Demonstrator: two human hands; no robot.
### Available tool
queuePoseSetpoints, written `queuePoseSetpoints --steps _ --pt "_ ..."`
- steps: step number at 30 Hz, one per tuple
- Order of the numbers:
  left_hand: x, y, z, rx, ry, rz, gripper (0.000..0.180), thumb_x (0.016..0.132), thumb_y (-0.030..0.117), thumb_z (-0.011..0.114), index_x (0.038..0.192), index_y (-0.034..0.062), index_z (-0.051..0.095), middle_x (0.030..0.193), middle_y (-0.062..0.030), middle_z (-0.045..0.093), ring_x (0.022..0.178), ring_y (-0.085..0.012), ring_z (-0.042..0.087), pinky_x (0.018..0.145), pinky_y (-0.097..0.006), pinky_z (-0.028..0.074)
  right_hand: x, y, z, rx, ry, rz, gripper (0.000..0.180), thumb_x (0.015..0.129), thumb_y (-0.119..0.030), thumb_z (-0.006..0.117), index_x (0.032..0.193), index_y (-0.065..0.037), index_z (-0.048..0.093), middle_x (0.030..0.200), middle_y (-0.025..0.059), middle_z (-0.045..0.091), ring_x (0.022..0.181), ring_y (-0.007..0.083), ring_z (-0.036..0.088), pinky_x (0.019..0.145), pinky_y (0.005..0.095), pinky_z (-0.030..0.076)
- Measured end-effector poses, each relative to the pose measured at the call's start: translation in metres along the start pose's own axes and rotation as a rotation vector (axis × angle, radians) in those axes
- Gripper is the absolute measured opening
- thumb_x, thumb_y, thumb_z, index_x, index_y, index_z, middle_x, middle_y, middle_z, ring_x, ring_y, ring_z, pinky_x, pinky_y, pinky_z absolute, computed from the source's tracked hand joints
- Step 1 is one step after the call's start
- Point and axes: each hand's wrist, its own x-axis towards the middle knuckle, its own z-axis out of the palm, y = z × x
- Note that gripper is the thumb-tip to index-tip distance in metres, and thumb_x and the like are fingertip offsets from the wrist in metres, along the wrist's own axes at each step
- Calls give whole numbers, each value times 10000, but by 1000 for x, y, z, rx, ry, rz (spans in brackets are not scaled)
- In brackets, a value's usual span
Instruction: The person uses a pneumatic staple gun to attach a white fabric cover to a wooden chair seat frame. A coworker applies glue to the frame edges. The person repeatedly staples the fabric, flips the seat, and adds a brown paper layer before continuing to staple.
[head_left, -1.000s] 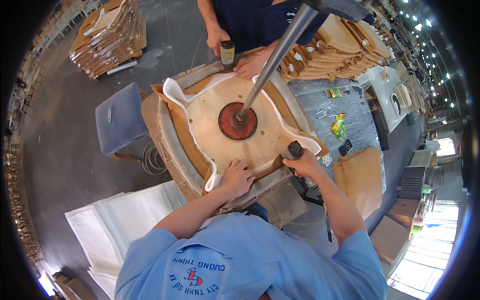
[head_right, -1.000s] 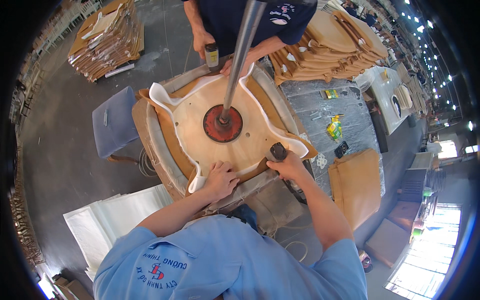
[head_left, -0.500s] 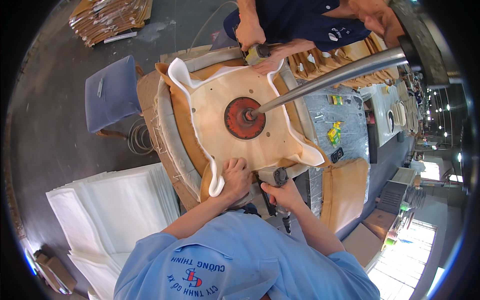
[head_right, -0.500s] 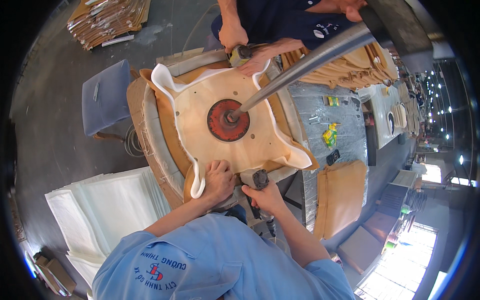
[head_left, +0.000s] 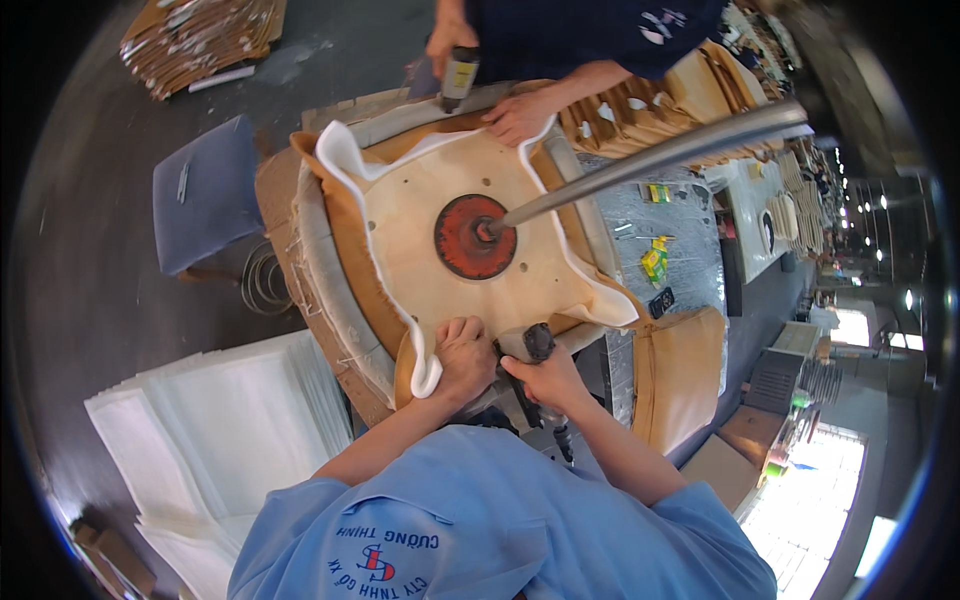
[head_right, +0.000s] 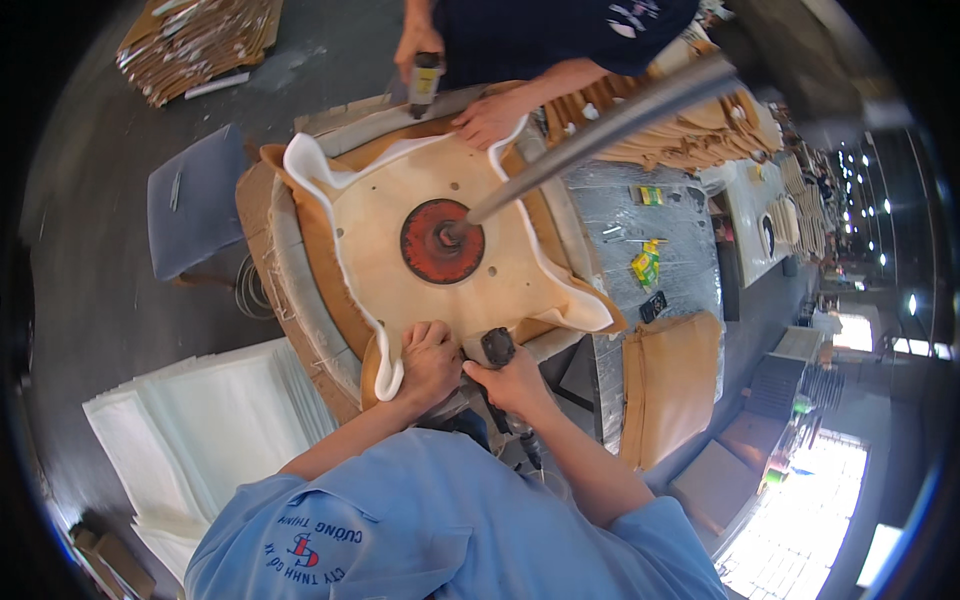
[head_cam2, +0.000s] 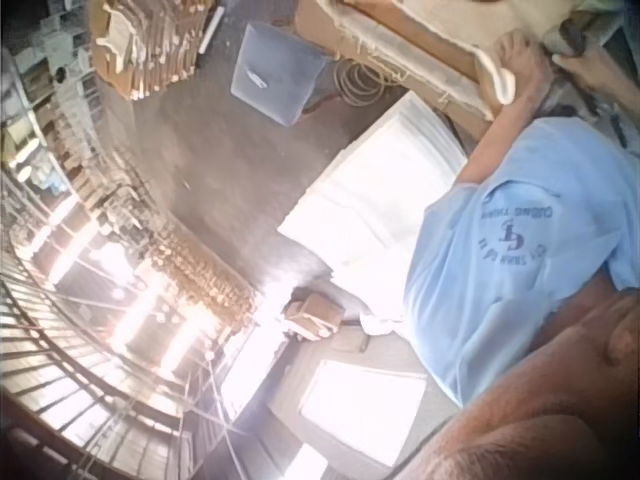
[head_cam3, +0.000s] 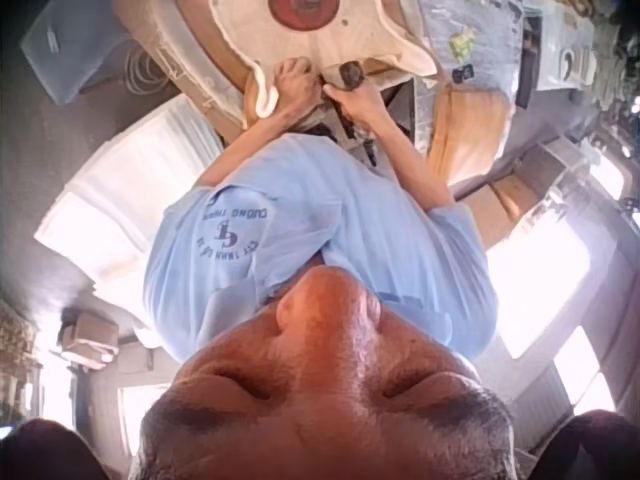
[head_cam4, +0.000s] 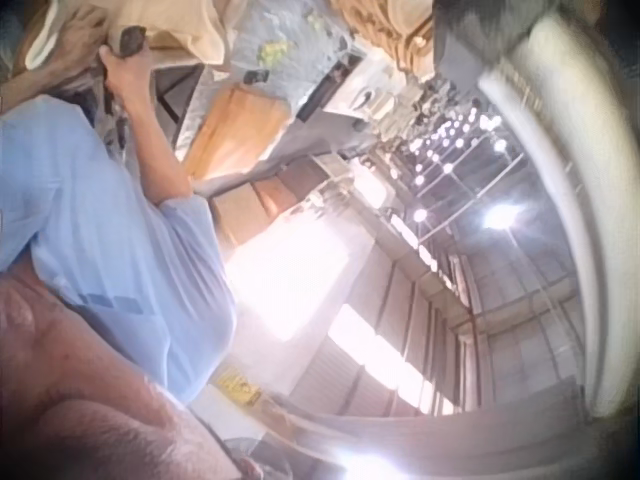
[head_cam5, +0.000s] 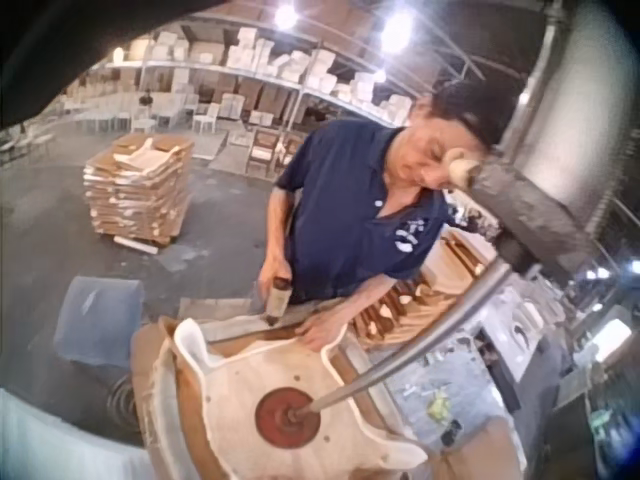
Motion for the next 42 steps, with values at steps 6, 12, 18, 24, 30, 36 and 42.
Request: queuePoseSetpoints --steps 6,12,18,24,30,36,42 --pt "27 16 -13 100 -151 -47 216 820 218 757 962 57 734 1134 -116 616 1154 -352 542 1028 -494 401 -16 40 -15 155 73 -67 316 901 -270 843 1039 -17 712 672 21 666 559 118 644 543 295 510" --pt "65 31 33 6 -119 156 339 788 287 857 985 60 701 1297 -174 555 1362 -414 427 1215 -566 271 -12 82 -71 346 155 -204 229 919 -209 829 1036 -34 738 690 7 664 529 108 610 493 287 464" --pt "72 35 56 38 -140 158 356 813 334 837 999 39 762 1436 -155 518 1494 -414 313 1296 -574 157 17 71 -100 291 101 -155 250 915 -227 837 1007 -21 730 683 10 659 509 101 594 460 292 455" --pt "74 37 56 43 -143 103 249 841 302 793 968 91 828 1465 -89 527 1532 -359 297 1309 -556 146 30 41 -110 117 6 -81 291 912 -269 841 1013 -17 735 661 23 653 487 106 585 455 296 464" --pt "79 44 58 35 -133 19 176 846 232 760 957 117 833 1450 -59 544 1534 -338 310 1314 -545 150 42 24 -113 -36 -34 -1 276 930 -248 818 1047 -23 709 710 12 644 492 94 566 435 299 431" --pt "83 39 64 47 -61 55 156 840 218 742 930 117 819 1461 -74 540 1531 -348 314 1310 -556 154 51 12 -106 -60 22 9 366 882 -310 857 959 20 719 641 56 659 476 131 599 449 321 471" --pt "75 32 55 22 -46 115 156 851 230 750 939 125 822 1493 -80 523 1554 -364 281 1308 -575 145 50 13 -104 -84 40 -2 337 878 -274 862 966 17 717 647 46 657 474 124 597 436 313 466"
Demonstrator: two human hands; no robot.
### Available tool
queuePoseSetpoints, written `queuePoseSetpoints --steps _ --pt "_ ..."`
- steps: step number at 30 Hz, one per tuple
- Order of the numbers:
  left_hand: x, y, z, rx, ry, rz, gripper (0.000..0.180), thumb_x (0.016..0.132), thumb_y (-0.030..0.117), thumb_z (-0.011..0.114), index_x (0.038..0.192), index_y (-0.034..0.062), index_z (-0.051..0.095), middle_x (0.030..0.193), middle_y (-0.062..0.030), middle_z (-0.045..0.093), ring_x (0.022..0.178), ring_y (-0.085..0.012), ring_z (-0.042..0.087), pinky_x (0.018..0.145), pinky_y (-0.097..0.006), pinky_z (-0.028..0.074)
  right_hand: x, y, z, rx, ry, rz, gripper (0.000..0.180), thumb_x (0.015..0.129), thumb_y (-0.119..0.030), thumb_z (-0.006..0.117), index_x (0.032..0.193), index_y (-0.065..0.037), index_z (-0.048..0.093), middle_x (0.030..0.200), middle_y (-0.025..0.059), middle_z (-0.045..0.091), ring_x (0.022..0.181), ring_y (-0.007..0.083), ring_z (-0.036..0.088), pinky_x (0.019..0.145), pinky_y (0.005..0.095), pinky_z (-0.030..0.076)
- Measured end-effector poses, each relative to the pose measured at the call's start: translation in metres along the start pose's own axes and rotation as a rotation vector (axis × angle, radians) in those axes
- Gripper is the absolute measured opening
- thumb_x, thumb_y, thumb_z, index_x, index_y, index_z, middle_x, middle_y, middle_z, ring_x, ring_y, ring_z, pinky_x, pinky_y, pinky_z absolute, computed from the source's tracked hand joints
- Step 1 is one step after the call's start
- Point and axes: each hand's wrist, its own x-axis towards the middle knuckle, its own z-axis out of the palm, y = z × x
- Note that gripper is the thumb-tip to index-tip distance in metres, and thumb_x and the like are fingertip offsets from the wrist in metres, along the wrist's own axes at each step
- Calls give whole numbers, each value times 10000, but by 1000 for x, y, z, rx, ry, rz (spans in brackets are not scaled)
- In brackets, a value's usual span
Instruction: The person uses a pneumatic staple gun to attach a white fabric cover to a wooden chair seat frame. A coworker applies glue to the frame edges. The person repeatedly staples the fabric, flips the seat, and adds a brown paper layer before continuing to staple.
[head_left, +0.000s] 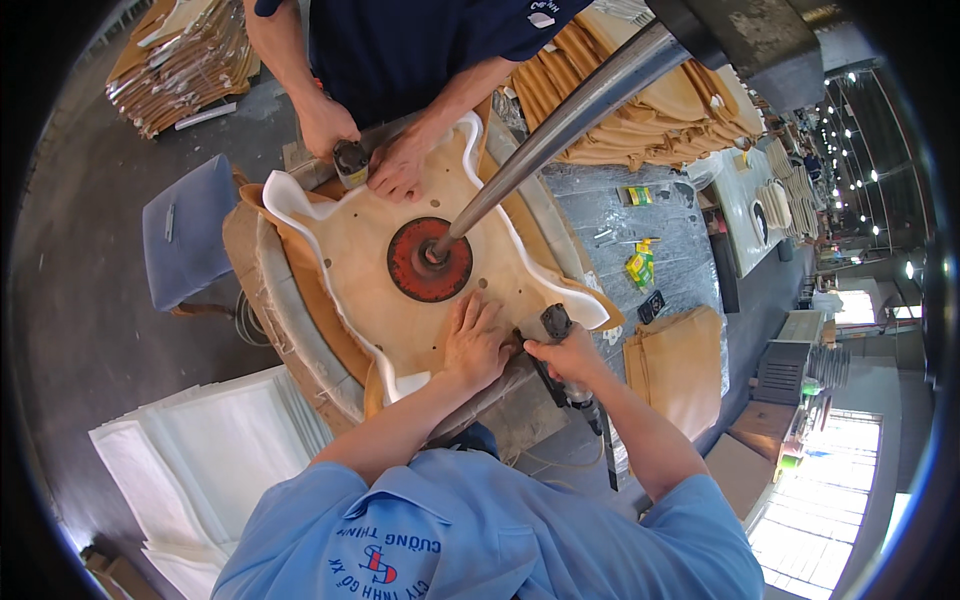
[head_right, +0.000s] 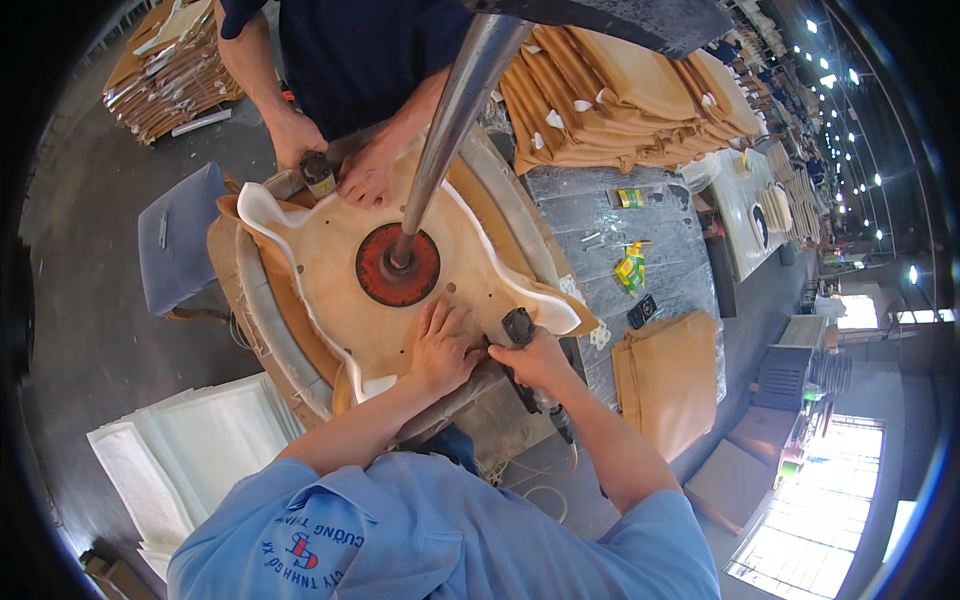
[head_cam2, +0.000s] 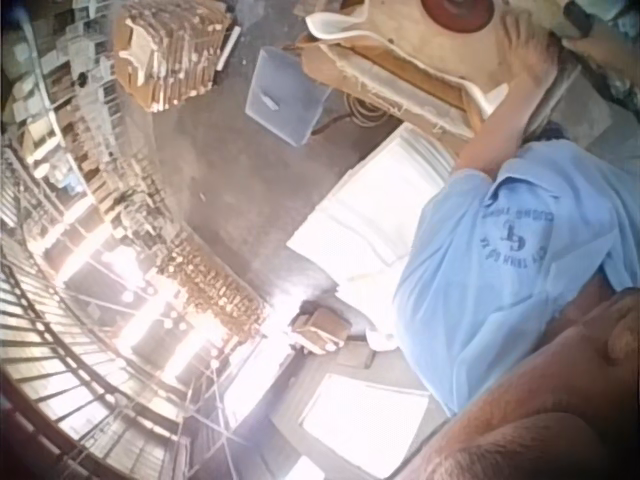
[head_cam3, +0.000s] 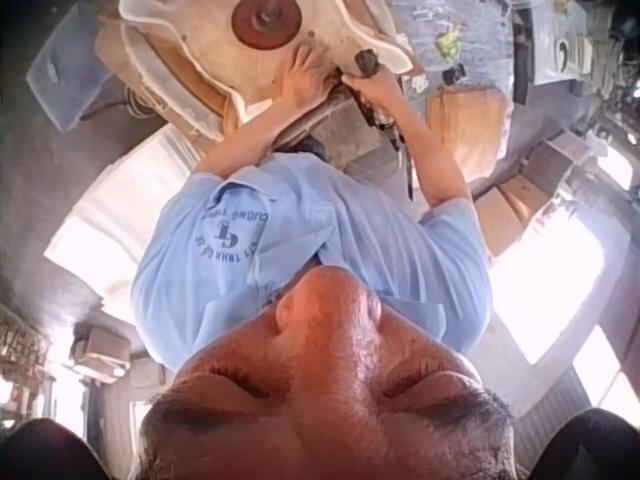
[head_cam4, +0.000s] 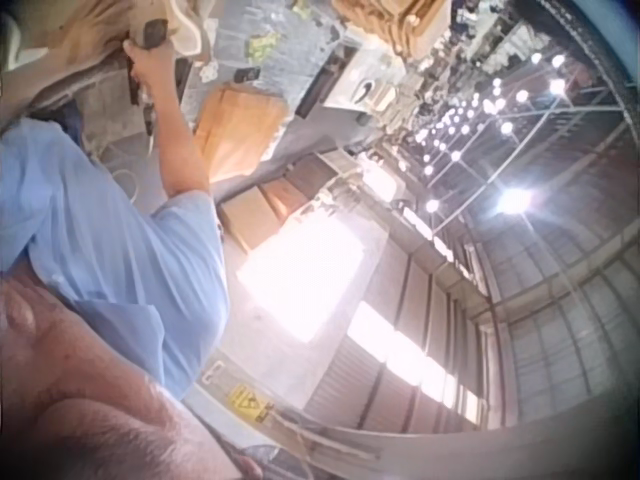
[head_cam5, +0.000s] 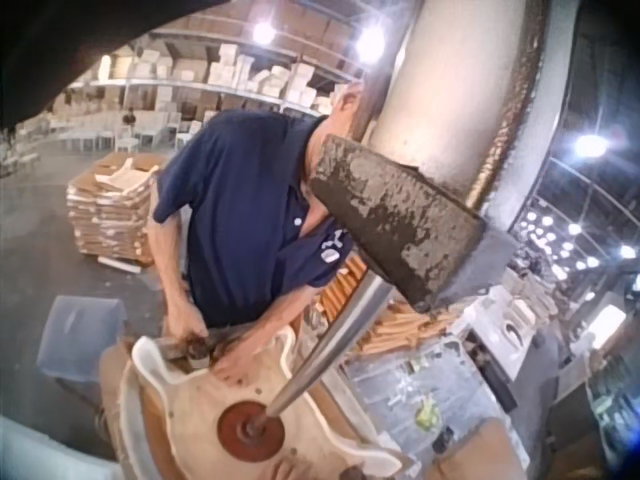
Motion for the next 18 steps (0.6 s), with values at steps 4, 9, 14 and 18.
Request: queuePoseSetpoints --steps 4,9,14,18 --pt "-2 -3 -2 -23 -45 -33 165 858 243 755 958 137 834 1517 -71 509 1573 -357 254 1311 -578 137 -9 -2 -4 73 -51 -31 335 878 -241 862 1025 19 710 678 50 669 477 124 598 435 308 468" --pt "-1 -1 -1 -13 -77 -52 169 864 245 747 956 134 836 1530 -75 501 1572 -360 262 1312 -577 139 -11 -1 9 58 -31 -34 269 901 -201 845 1024 -7 704 694 18 646 478 113 560 442 303 445" --pt "-7 -7 -4 9 -53 -21 167 856 261 763 943 140 838 1557 -66 488 1582 -362 252 1312 -582 134 -10 -5 17 -71 60 -24 252 904 -185 839 1022 -8 703 722 22 659 486 109 562 437 303 444" --pt "-9 -3 -12 8 -78 -47 189 858 264 744 933 114 830 1562 -73 486 1587 -368 245 1315 -578 125 -8 4 11 68 -21 -27 331 889 -230 855 1056 4 692 686 37 648 476 127 581 433 304 459"
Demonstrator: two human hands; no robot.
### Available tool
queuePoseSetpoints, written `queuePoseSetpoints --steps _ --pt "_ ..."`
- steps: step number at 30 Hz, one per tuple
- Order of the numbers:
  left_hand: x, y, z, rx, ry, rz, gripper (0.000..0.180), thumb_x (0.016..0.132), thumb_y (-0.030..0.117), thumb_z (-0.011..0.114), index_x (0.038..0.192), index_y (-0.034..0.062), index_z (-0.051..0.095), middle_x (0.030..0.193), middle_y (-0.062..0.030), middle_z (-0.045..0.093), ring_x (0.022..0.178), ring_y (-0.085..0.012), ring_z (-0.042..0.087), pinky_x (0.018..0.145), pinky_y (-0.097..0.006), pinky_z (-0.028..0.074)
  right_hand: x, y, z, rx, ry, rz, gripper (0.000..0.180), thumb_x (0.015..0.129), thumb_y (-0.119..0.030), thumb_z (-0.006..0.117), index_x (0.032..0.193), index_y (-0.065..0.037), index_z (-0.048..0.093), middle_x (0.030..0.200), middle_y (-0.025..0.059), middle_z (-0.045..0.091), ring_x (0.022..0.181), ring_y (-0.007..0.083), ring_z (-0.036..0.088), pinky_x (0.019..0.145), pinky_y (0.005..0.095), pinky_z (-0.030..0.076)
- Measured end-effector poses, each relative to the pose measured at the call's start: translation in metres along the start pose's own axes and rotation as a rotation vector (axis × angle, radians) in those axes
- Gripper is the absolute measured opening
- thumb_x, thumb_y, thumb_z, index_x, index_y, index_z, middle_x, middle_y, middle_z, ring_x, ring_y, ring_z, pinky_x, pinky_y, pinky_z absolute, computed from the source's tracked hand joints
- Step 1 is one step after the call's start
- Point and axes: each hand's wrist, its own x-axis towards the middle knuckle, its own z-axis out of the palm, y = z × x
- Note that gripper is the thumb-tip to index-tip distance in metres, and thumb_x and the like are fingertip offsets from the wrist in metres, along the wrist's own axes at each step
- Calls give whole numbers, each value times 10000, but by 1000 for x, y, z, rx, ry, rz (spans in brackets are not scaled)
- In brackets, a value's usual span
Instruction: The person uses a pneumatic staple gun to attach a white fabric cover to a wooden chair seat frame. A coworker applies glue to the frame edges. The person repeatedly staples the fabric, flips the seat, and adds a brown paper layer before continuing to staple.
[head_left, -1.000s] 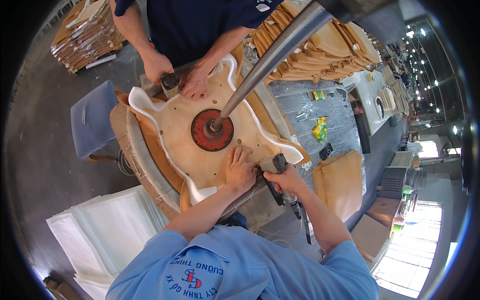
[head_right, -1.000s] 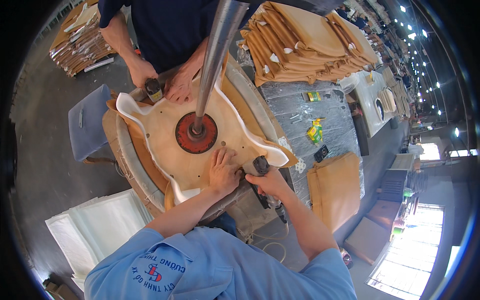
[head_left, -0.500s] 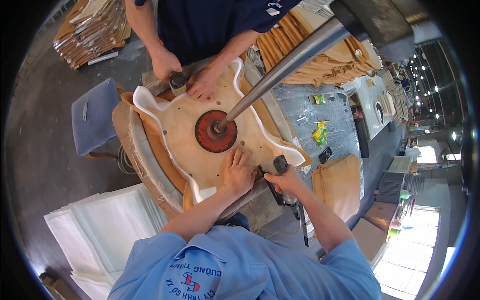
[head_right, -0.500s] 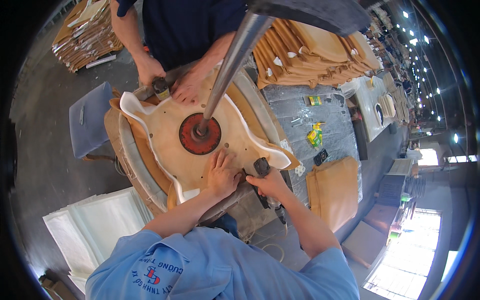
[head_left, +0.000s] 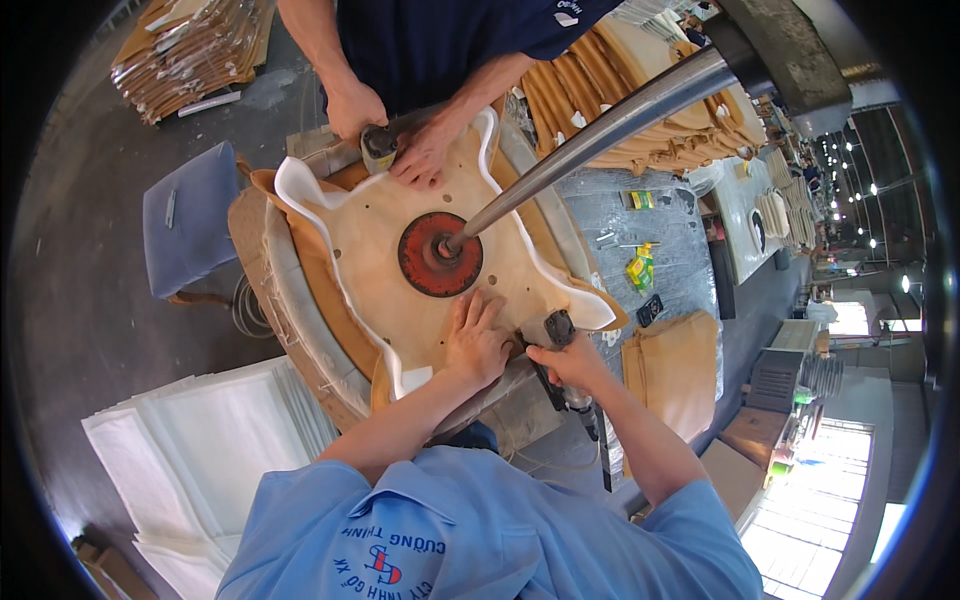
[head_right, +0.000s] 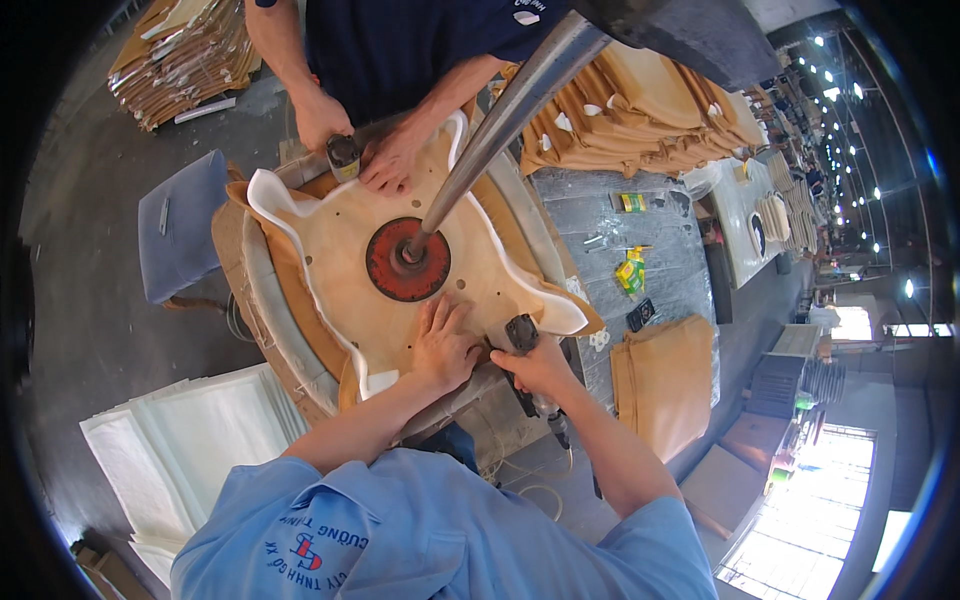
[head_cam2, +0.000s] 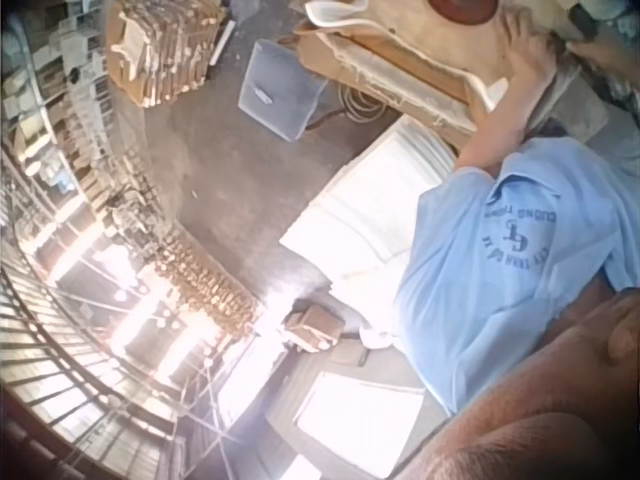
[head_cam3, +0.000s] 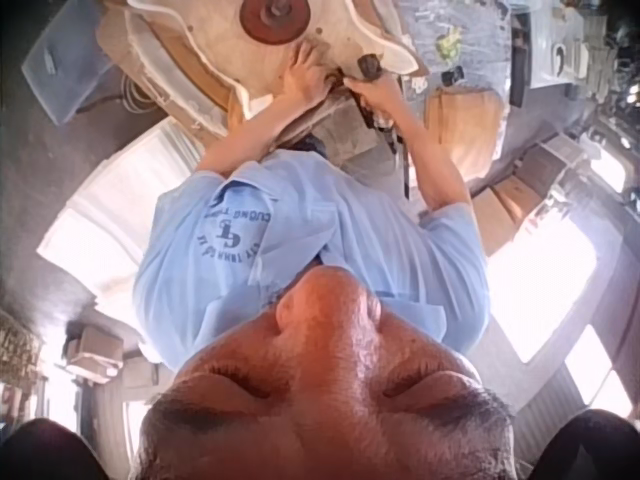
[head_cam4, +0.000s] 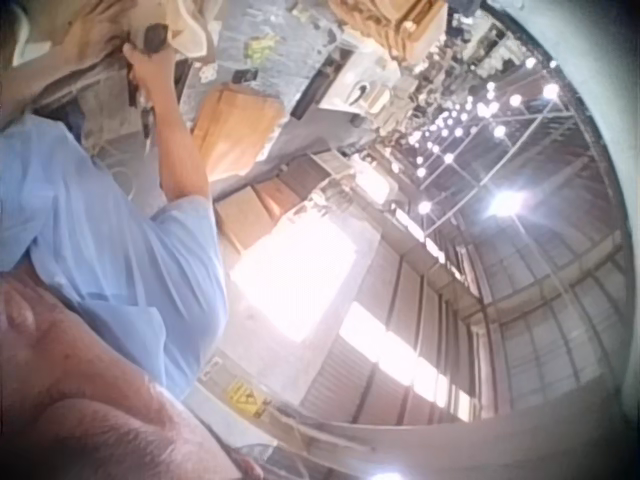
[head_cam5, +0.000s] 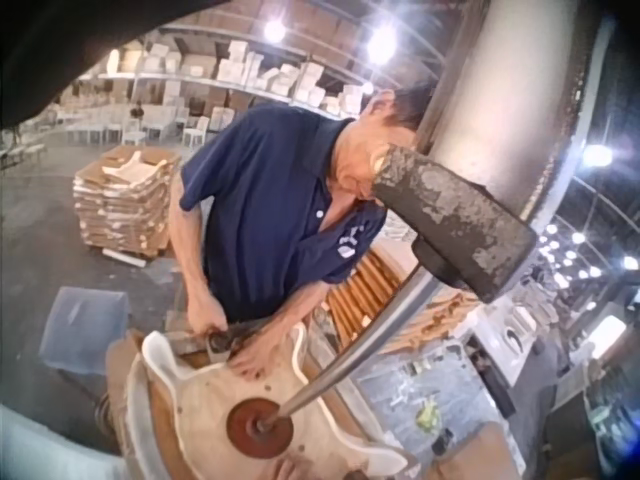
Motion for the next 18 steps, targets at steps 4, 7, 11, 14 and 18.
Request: queuePoseSetpoints --steps 4,7,11,14,18 --pt "0 -1 -1 30 -41 -59 199 848 260 739 928 102 828 1562 -75 485 1589 -362 242 1319 -571 118 -7 -7 11 -4 -44 8 308 894 -190 848 1075 0 686 714 20 649 485 110 562 432 300 446" --pt "2 1 -4 36 -82 -50 214 835 254 743 951 93 824 1564 -78 485 1591 -357 238 1320 -569 118 -8 -13 16 -53 12 14 312 895 -191 847 1084 -2 685 724 21 650 479 110 559 429 298 446" --pt "-11 -5 -11 -43 -20 -19 263 833 234 737 1010 52 804 1567 -89 480 1593 -359 235 1318 -576 116 -9 -13 18 -65 39 37 301 899 -189 844 1061 6 683 731 21 649 469 112 553 426 300 447" --pt "-11 -8 -9 11 -8 -17 287 837 223 731 1035 24 790 1567 -99 478 1594 -363 232 1317 -578 115 -13 -9 17 -1 -17 -15 282 903 -187 841 1036 9 688 730 22 653 469 113 552 424 303 445" --pt "-11 -7 -4 8 -2 -38 279 838 208 729 1021 4 783 1572 -113 472 1595 -369 229 1318 -574 114 -14 -5 26 21 -41 -9 314 894 -232 846 1042 3 696 682 38 658 469 126 579 435 303 456"
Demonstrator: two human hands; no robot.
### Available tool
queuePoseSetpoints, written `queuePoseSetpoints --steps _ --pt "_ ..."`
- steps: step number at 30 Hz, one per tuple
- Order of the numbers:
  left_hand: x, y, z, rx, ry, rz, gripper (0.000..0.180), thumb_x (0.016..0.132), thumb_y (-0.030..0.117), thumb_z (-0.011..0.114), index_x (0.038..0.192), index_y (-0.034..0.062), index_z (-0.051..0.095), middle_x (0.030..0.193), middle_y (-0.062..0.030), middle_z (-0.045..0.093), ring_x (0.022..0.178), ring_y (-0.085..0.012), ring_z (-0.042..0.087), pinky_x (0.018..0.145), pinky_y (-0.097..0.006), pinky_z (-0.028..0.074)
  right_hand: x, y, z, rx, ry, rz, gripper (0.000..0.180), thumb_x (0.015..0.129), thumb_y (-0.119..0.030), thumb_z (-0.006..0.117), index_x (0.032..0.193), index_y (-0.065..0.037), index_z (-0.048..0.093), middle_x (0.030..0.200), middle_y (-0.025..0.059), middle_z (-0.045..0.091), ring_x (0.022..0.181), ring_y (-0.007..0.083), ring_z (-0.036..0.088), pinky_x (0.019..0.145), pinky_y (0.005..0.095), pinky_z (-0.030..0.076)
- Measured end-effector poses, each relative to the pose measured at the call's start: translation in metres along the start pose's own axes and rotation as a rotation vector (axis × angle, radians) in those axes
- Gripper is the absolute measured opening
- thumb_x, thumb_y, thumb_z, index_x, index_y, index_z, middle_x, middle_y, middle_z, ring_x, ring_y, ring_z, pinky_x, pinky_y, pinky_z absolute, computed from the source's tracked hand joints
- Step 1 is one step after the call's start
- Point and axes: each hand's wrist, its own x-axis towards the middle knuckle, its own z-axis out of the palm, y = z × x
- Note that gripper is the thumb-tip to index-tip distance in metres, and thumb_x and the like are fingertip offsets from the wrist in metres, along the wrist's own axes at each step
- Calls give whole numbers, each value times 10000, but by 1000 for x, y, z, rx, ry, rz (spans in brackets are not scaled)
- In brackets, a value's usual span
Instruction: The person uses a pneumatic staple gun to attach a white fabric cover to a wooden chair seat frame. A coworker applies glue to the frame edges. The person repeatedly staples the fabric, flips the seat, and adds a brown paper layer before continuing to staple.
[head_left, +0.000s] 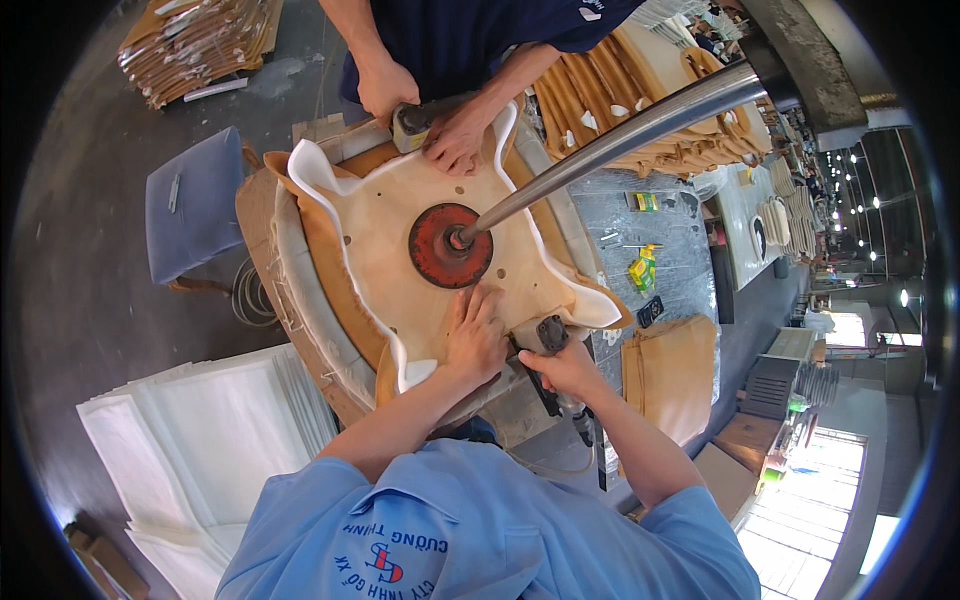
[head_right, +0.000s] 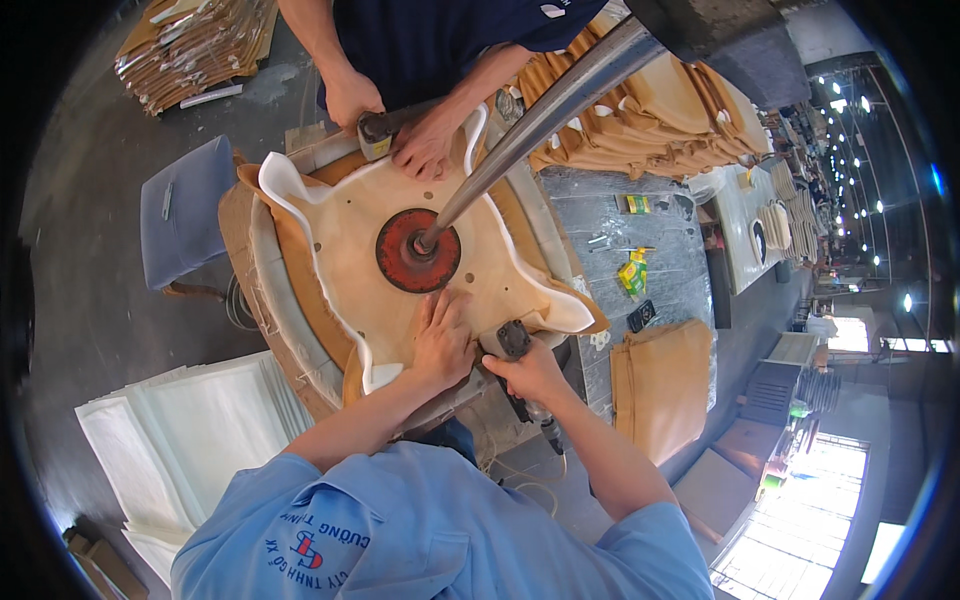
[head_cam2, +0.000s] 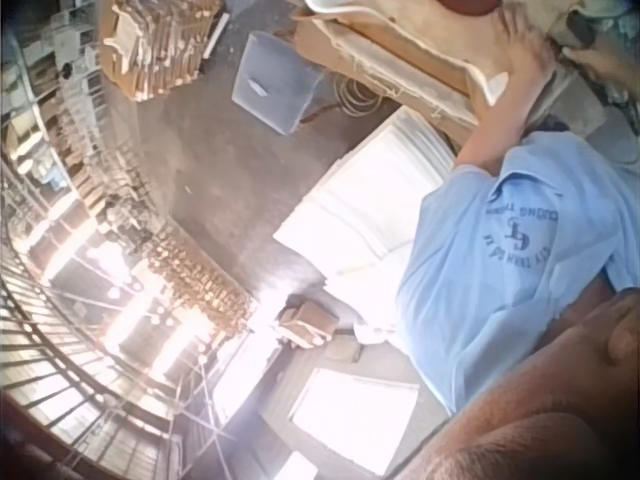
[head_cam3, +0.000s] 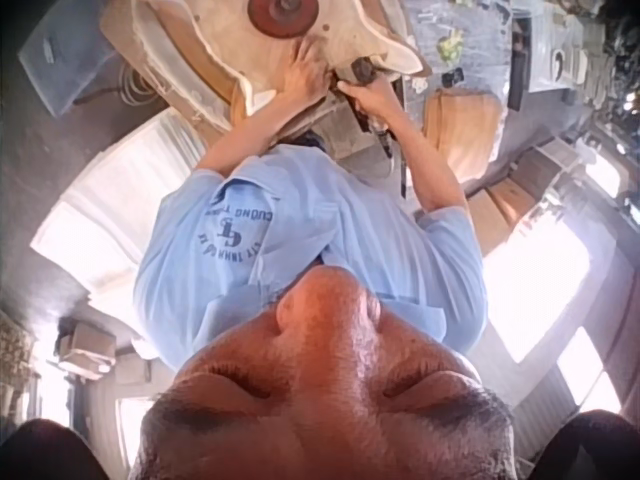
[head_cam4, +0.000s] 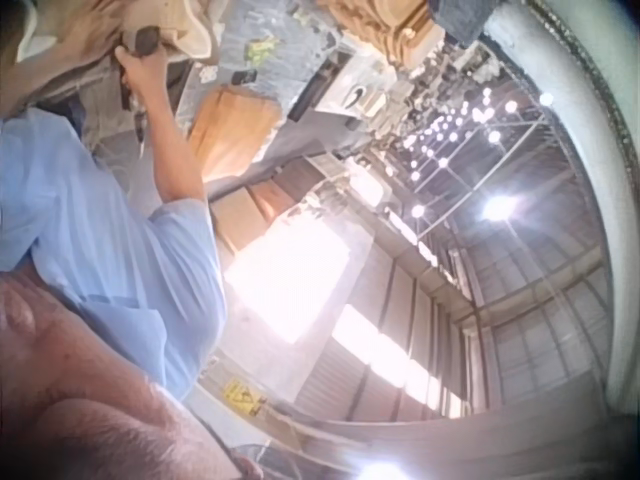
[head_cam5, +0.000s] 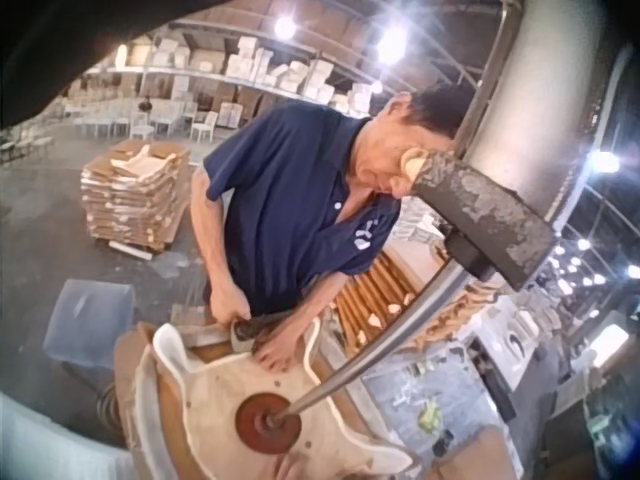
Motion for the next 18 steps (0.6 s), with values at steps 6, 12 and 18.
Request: queuePoseSetpoints --steps 6,12,18 --pt "-4 -6 -4 -68 -7 38 236 839 166 724 980 -18 769 1556 -134 477 1587 -389 253 1313 -581 137 3 -6 3 -100 60 10 312 898 -233 842 1041 5 699 695 39 664 466 124 574 442 308 457" --pt "-7 -12 0 -101 70 36 164 838 122 721 916 -19 752 1556 -152 468 1586 -402 259 1304 -589 164 -5 -9 7 -76 -9 -12 300 893 -235 850 1010 0 705 647 35 645 455 128 571 447 310 461" --pt "-7 -13 -4 -115 29 49 146 844 113 711 890 -22 745 1550 -170 466 1583 -411 266 1301 -593 174 0 -9 13 -119 54 14 276 897 -227 845 980 -2 709 655 40 655 460 126 576 446 309 460"
